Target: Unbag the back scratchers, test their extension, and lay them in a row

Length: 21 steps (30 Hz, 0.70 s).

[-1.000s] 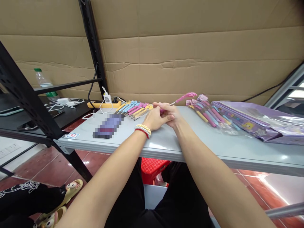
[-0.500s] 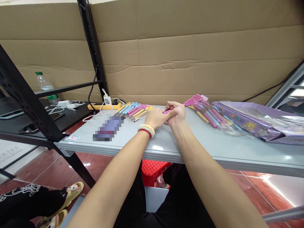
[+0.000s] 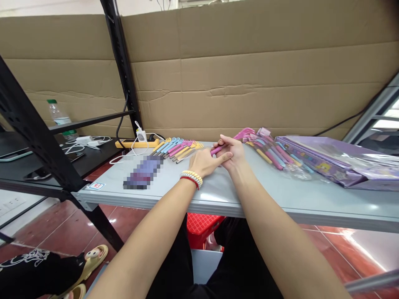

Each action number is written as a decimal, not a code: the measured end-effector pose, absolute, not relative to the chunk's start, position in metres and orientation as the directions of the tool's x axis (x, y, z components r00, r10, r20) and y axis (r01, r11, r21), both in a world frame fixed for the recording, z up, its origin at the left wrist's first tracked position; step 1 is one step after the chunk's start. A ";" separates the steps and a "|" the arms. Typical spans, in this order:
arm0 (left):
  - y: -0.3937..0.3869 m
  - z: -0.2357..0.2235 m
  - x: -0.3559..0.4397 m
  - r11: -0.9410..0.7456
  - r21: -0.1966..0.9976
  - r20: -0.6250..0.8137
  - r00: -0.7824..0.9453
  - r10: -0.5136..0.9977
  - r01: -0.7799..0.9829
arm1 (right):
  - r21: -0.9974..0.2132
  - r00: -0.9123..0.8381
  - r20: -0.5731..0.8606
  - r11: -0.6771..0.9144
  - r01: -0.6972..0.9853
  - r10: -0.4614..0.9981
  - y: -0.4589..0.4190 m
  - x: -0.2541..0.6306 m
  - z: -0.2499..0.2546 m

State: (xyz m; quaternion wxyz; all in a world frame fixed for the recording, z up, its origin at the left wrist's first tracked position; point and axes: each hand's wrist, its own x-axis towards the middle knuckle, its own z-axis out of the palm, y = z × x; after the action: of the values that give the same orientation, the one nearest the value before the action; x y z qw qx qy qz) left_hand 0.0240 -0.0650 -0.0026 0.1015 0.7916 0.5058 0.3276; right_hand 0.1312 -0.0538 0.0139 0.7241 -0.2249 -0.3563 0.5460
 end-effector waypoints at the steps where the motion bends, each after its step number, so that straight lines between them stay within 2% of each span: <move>1: -0.064 -0.003 0.023 -0.458 0.504 0.405 0.267 0.874 0.733 | -0.701 0.121 0.269 0.281 -0.656 0.955 -0.058 0.130 0.016; 3: -0.063 -0.003 0.023 -0.476 0.524 0.385 0.302 0.872 0.706 | -0.672 0.098 0.280 0.268 -0.691 0.955 -0.064 0.129 0.020; 7: -0.063 -0.004 0.022 -0.608 0.551 0.392 0.467 0.793 0.571 | -0.652 0.217 0.274 0.346 -0.674 0.937 -0.064 0.131 0.020; 11: -0.065 -0.004 0.023 -0.652 0.556 0.419 0.503 0.756 0.516 | -0.647 0.272 0.256 0.373 -0.665 0.928 -0.058 0.130 0.018; 16: -0.065 -0.003 0.023 -0.586 0.488 0.394 0.435 0.809 0.647 | -0.660 0.205 0.128 0.238 -0.713 0.970 -0.060 0.128 0.023; 21: -0.062 0.000 0.014 -0.477 0.339 0.406 0.331 0.852 0.811 | -0.567 0.290 0.102 0.295 -0.769 0.952 -0.068 0.157 0.034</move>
State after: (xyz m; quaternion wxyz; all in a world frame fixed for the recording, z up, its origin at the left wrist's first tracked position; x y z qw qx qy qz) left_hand 0.0144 -0.0622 0.0004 0.0374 0.8150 0.5102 0.2722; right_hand 0.1573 -0.0682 0.0342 0.7750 -0.2107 -0.2168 0.5550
